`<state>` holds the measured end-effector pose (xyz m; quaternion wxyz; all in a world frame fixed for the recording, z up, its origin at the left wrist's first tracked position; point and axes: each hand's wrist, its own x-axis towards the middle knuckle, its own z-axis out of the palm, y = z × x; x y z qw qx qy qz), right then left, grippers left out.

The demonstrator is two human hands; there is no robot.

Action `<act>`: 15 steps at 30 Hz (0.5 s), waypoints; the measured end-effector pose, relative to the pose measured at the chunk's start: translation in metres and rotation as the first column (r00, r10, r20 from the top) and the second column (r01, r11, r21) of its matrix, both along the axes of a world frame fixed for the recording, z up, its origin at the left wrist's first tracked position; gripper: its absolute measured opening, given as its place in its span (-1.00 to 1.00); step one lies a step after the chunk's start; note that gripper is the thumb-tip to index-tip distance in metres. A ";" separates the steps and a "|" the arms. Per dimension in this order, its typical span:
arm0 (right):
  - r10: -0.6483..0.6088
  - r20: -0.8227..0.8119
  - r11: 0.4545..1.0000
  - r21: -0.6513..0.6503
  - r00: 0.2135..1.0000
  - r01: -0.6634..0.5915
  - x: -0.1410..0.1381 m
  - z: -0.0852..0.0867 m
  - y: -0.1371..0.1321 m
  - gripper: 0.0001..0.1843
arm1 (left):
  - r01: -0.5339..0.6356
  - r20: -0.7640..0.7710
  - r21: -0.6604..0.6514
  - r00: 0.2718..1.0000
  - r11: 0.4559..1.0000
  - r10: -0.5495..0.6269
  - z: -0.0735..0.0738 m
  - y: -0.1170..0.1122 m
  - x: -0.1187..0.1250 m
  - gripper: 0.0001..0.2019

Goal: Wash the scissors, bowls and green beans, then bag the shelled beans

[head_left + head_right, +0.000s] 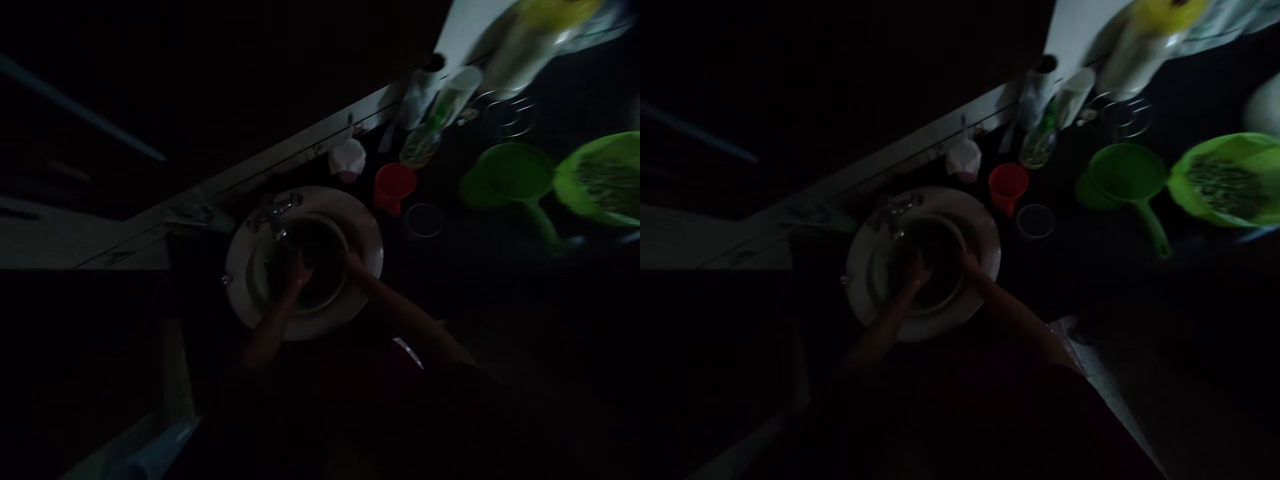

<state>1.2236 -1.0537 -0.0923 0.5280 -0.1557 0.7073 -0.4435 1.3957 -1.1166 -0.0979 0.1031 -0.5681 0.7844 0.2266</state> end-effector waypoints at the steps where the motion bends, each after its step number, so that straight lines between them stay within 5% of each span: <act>1: 0.010 0.011 1.000 0.013 1.000 -0.010 0.001 -0.003 -0.001 -0.54 | -0.018 0.023 0.016 1.000 1.000 0.018 -0.006 0.001 0.006 -0.26; 4: 0.007 0.001 1.000 0.014 1.000 -0.007 0.000 -0.005 -0.001 -0.52 | -0.011 0.050 0.048 0.999 0.999 0.009 -0.005 -0.005 0.019 -0.35; 10: -0.001 0.004 1.000 0.025 1.000 0.001 -0.002 -0.006 -0.001 -0.57 | 0.002 0.024 -0.086 1.000 0.996 0.000 0.033 -0.019 0.045 -0.45; 15: -0.007 0.027 1.000 0.002 1.000 0.007 0.000 -0.007 -0.001 -0.58 | 0.033 0.051 -0.054 0.998 0.998 -0.031 0.028 -0.023 0.023 -0.24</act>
